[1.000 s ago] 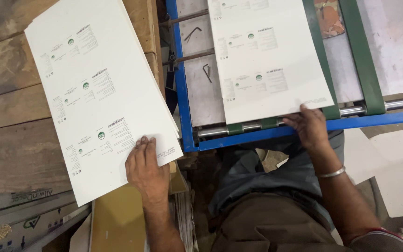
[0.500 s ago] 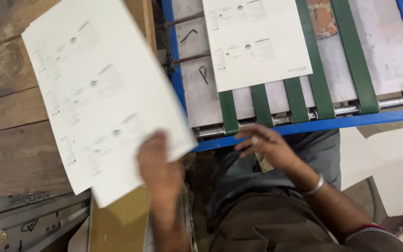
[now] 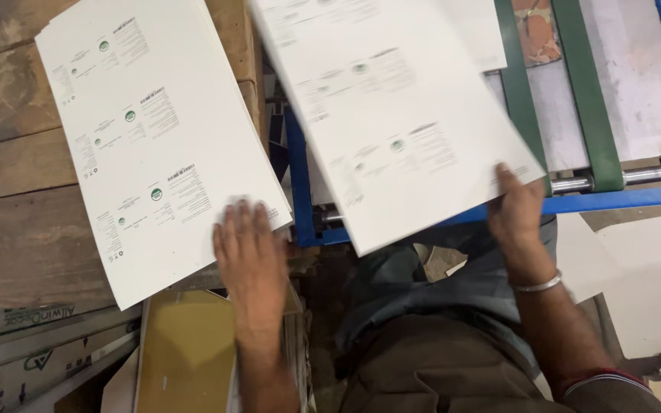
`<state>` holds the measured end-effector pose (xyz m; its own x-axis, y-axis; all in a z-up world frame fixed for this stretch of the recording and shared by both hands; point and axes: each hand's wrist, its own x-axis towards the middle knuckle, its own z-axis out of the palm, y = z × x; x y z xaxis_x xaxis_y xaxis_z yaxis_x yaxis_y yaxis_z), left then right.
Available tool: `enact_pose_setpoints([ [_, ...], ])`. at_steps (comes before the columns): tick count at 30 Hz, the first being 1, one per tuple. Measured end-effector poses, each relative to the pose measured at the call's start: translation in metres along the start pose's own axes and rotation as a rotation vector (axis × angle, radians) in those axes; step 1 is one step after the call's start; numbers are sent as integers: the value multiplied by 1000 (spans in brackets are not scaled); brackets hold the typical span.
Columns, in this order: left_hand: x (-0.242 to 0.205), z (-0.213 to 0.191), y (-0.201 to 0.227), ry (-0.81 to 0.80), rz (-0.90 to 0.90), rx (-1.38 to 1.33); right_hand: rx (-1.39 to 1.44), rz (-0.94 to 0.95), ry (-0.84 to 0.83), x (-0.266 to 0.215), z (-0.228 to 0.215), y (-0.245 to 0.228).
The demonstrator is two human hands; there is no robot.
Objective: The person repeatedly picks up a single sheet of paper from a stack on the left and places it onto a conveyor belt on the right. The paper moves through rollers on the conveyor. The person continues this process for the duration of the clip.
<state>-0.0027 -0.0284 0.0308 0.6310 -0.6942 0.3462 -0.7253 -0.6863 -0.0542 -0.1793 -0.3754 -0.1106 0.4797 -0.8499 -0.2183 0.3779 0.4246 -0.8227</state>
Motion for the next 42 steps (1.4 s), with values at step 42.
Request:
enact_pose_setpoints([
  [42, -28, 17, -10, 123, -135, -39, -119, 286, -44, 19, -55, 36],
])
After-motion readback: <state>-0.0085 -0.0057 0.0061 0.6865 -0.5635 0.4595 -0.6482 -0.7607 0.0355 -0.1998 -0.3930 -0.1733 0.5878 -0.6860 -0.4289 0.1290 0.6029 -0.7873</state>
